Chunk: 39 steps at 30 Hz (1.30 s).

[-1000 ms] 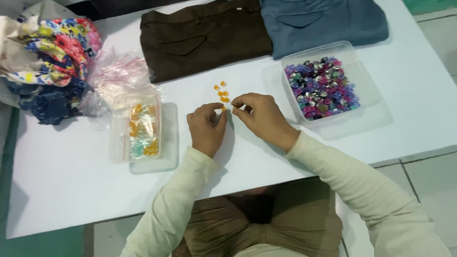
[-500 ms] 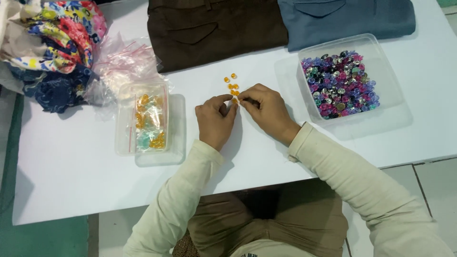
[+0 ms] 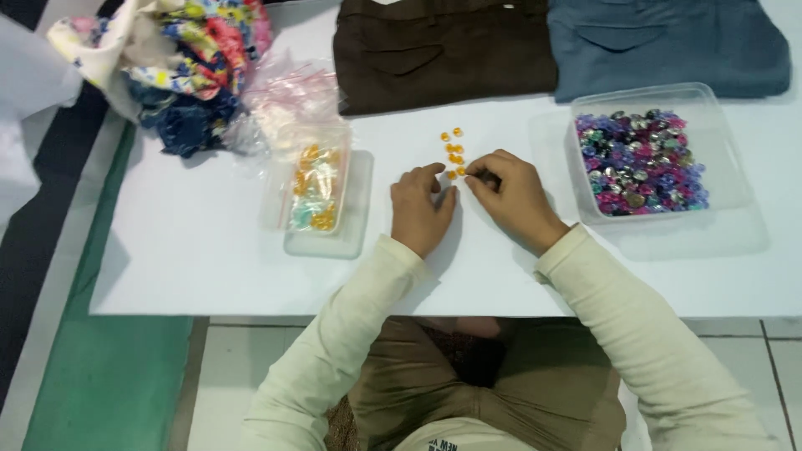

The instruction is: Picking small decorative buttons from a container and placing them into a small plastic bag

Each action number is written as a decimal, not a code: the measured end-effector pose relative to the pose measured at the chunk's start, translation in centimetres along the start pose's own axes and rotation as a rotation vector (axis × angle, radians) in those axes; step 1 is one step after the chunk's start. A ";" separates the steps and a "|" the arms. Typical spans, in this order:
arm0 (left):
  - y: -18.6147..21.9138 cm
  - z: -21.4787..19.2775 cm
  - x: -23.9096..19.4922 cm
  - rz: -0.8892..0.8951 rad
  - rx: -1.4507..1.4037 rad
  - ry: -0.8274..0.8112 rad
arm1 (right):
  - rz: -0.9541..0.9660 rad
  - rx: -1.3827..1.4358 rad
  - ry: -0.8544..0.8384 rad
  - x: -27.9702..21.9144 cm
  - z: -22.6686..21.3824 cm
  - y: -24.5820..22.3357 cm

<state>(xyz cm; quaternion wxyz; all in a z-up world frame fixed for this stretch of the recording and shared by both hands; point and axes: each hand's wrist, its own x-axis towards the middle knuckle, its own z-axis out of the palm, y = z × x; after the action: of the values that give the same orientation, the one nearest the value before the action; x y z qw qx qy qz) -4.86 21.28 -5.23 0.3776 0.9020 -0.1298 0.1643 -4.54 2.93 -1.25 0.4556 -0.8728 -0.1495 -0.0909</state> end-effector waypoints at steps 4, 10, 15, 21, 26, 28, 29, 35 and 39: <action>1.2 -2.3 -1.9 -0.056 -0.027 -0.037 | 0.000 0.020 -0.037 -0.2 -0.3 -0.7; -0.5 -6.9 -1.5 0.038 -0.069 -0.148 | 0.025 -0.034 -0.078 -0.5 -0.7 -1.3; -8.0 -13.5 8.9 0.027 0.477 0.158 | 0.057 -0.027 -0.121 -0.2 -0.9 -1.5; -15.5 -18.2 16.7 -0.367 0.711 -0.318 | 0.075 -0.056 -0.104 -0.2 -0.5 -0.8; -22.7 -16.9 18.2 -0.374 0.674 -0.285 | 0.126 -0.053 -0.152 0.3 -0.9 -1.5; -22.9 -16.8 18.0 -0.406 0.757 -0.277 | 0.116 -0.057 -0.167 0.4 -0.8 -1.4; -23.2 -16.5 18.2 -0.410 0.783 -0.285 | 0.125 -0.059 -0.169 0.4 -0.9 -1.5; -29.4 -15.4 19.4 -0.262 0.881 -0.246 | 0.145 -0.068 -0.164 0.5 -1.1 -1.7; -29.5 -16.0 19.3 -0.166 0.874 -0.174 | 0.166 -0.067 -0.198 0.6 -0.9 -1.2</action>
<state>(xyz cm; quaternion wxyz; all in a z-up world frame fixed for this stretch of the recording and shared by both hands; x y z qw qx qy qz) 20.13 50.81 -5.90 -0.0391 0.9945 -0.0066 0.0965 -4.40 2.94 0.39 0.4154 -0.9015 -0.1179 0.0286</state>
